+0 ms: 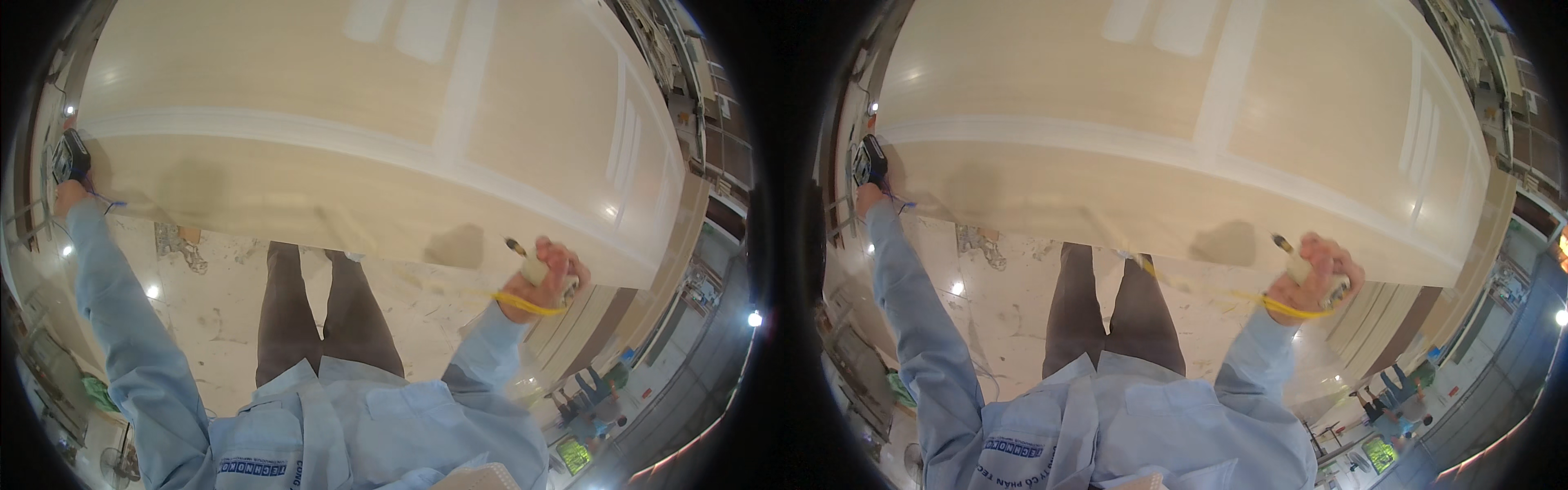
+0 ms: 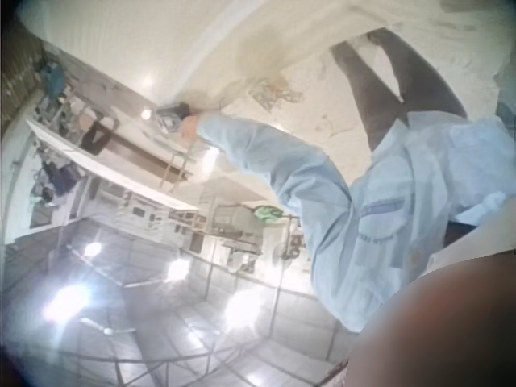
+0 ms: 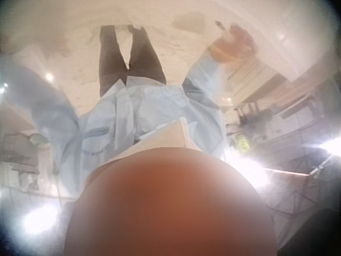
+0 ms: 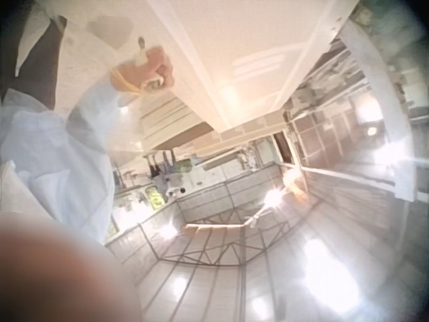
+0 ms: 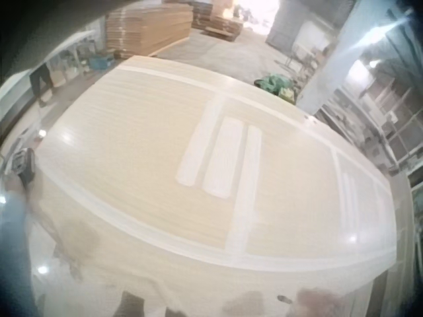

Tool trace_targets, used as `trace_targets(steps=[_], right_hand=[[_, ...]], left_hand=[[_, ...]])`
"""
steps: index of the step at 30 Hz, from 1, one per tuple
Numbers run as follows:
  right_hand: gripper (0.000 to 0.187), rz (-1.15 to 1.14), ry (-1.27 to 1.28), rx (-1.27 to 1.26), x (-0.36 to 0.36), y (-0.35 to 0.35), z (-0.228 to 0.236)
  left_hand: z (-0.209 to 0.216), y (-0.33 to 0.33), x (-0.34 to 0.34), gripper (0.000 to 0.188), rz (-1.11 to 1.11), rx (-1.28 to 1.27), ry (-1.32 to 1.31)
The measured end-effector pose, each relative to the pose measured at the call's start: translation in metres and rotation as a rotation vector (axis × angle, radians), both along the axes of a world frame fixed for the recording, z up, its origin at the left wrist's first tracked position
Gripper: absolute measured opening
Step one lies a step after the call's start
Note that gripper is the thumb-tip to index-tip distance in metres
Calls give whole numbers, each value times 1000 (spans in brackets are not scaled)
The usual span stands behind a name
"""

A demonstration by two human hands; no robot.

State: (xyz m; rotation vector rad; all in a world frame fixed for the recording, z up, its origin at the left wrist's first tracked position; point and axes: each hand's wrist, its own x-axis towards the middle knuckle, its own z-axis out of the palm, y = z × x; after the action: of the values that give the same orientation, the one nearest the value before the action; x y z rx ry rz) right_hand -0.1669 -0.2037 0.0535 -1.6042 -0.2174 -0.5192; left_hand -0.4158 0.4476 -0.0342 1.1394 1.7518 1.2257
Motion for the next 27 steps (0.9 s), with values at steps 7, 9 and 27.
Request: trace_targets(steps=[7,9,27], right_hand=[[20,262,119,221,33,85,-15],[22,307,157,242,36,95,-19],[27,520,129,211,54,132,-13]], left_hand=[[13,-45,40,42,173,304,451],[15,-50,38,43,172,263,431],[-11,18,-65,42,-440,87,-291]])
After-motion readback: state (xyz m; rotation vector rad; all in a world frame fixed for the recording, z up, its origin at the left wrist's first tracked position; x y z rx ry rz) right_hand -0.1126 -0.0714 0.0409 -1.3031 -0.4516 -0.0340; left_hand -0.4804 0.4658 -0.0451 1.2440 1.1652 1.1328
